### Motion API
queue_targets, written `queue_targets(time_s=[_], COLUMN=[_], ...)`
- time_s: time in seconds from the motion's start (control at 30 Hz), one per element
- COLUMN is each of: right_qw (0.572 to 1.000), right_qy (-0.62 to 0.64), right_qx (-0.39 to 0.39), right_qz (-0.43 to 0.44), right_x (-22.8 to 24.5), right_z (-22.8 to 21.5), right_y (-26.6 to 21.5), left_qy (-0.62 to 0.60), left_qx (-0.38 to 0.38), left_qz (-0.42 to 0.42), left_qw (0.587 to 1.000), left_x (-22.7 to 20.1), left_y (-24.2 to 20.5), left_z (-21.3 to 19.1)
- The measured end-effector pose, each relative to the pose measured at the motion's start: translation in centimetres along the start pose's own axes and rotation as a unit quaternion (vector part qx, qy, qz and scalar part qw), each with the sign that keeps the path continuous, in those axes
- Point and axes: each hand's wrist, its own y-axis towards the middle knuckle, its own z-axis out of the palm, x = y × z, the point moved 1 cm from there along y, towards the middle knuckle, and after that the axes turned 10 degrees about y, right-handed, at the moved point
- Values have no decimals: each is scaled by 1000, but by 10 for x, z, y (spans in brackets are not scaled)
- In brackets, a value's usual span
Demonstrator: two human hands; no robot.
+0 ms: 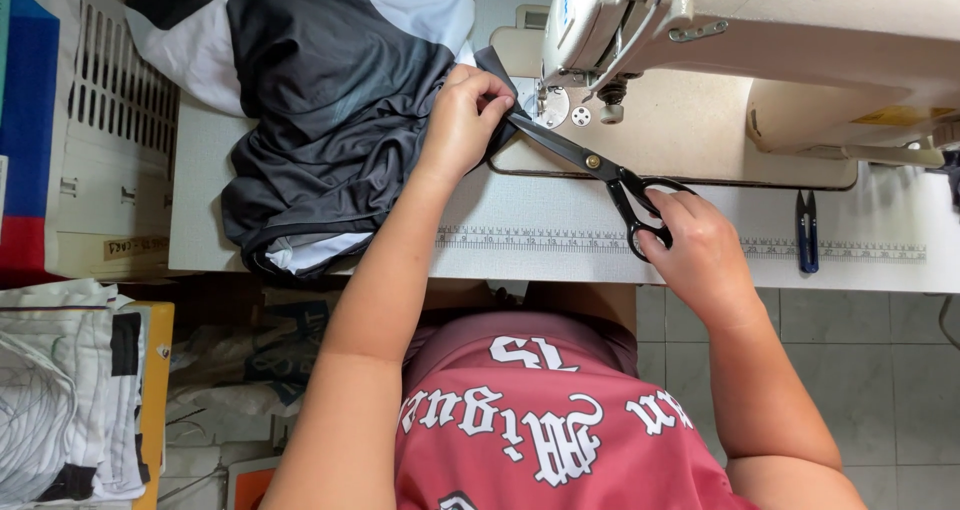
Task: Aligning fabric components on a sewing table and trimming the edges with scissors
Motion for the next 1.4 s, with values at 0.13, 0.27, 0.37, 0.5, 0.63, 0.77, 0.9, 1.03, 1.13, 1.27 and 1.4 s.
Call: queue_targets(time_s=[0.13, 0.27, 0.37, 0.5, 0.63, 0.77, 0.9, 1.03, 1.13, 1.27, 1.4], right_qw=[1000, 1000, 1000, 999, 992, 983, 969, 983, 996, 963, 936], right_qy=[-9, 1, 4, 20, 7, -24, -56, -77, -2, 127, 5], right_qx=[7, 9, 14, 23, 29, 0, -26, -60, -84, -33, -64], right_qz=[18, 12, 22, 45, 125, 184, 238, 156, 15, -234, -345], right_x=[-2, 0, 0, -8, -28, -72, -82, -93, -32, 24, 44], right_z=[3, 2, 3, -3, -32, -33, -24, -11, -12, 63, 104], right_y=[1, 3, 3, -10, -38, -46, -10, 14, 37, 96, 142], left_qy=[5, 4, 3, -1, 1, 135, 183, 287, 354, 441, 403], left_qx=[-8, -1, 0, -30, 110, 436, 356, 19, -67, -105, -116], left_qz=[14, 9, 12, 61, 209, 84, -54, 64, 52, -26, -93], left_qw=[1000, 1000, 1000, 998, 972, 886, 915, 956, 931, 891, 903], left_x=[4, 3, 1, -11, -62, -45, -40, -42, -27, 12, 35], left_y=[1, 0, -1, -15, -70, -138, -170, -184, -194, -203, -205], left_z=[3, 2, 0, -14, -82, -137, -177, -198, -199, -184, -177])
